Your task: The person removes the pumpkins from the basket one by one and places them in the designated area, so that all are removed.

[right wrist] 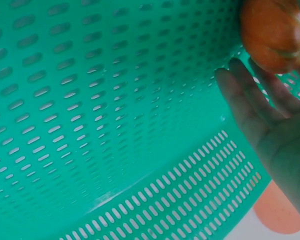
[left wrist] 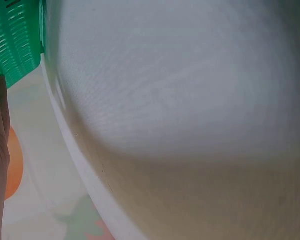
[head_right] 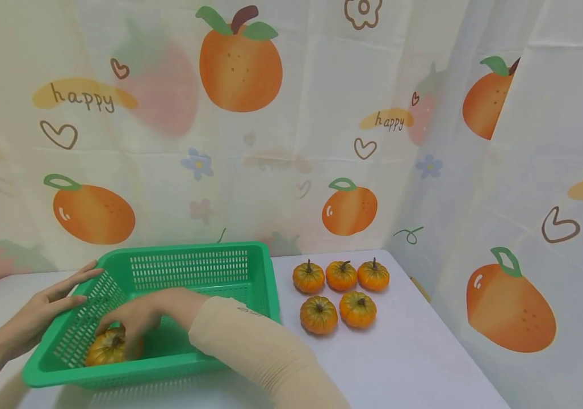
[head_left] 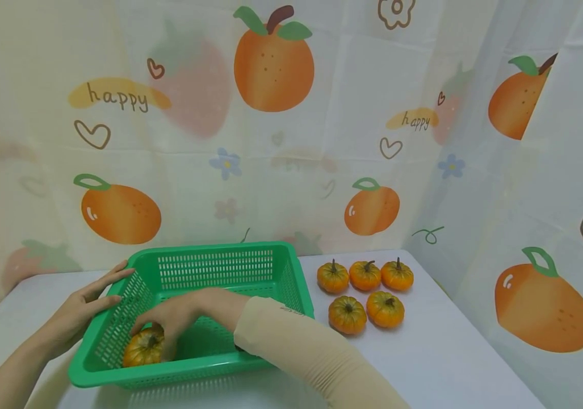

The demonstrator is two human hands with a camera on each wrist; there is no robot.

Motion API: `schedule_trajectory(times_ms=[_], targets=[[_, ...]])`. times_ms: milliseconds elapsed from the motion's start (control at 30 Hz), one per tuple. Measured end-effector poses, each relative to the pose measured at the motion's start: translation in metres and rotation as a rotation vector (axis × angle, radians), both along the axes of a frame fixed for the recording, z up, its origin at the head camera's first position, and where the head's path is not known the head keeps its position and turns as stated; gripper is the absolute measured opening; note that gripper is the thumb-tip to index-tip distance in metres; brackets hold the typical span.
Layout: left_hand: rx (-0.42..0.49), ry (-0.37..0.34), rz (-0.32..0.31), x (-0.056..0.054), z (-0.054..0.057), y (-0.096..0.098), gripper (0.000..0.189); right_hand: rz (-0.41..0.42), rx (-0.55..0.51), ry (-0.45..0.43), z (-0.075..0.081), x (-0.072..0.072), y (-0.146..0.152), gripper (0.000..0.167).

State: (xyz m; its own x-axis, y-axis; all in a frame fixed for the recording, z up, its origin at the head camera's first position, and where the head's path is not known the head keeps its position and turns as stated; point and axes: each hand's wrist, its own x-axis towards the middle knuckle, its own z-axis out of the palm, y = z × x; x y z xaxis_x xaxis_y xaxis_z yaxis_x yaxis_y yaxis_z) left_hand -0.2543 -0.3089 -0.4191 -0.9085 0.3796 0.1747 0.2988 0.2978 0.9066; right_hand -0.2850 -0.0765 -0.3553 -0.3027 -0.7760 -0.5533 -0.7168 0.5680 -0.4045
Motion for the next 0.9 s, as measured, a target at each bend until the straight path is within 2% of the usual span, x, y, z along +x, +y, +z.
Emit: schedule_trajectory(times_ms=[200, 400, 667, 900], targets=[[-0.012, 0.02, -0.004, 0.001, 0.0, 0.0, 0.056, 0.01, 0.02, 0.017, -0.002, 0.003, -0.001, 0.081], [0.0, 0.005, -0.008, 0.002, 0.0, 0.001, 0.056, 0.013, 0.029, 0.034, -0.001, 0.004, -0.001, 0.076], [-0.019, -0.004, 0.01, 0.0, 0.0, -0.001, 0.056, -0.02, -0.015, -0.031, 0.004, -0.002, 0.005, 0.079], [0.001, -0.063, 0.02, 0.001, 0.004, 0.001, 0.058, -0.057, -0.054, -0.063, 0.008, -0.01, 0.011, 0.077]])
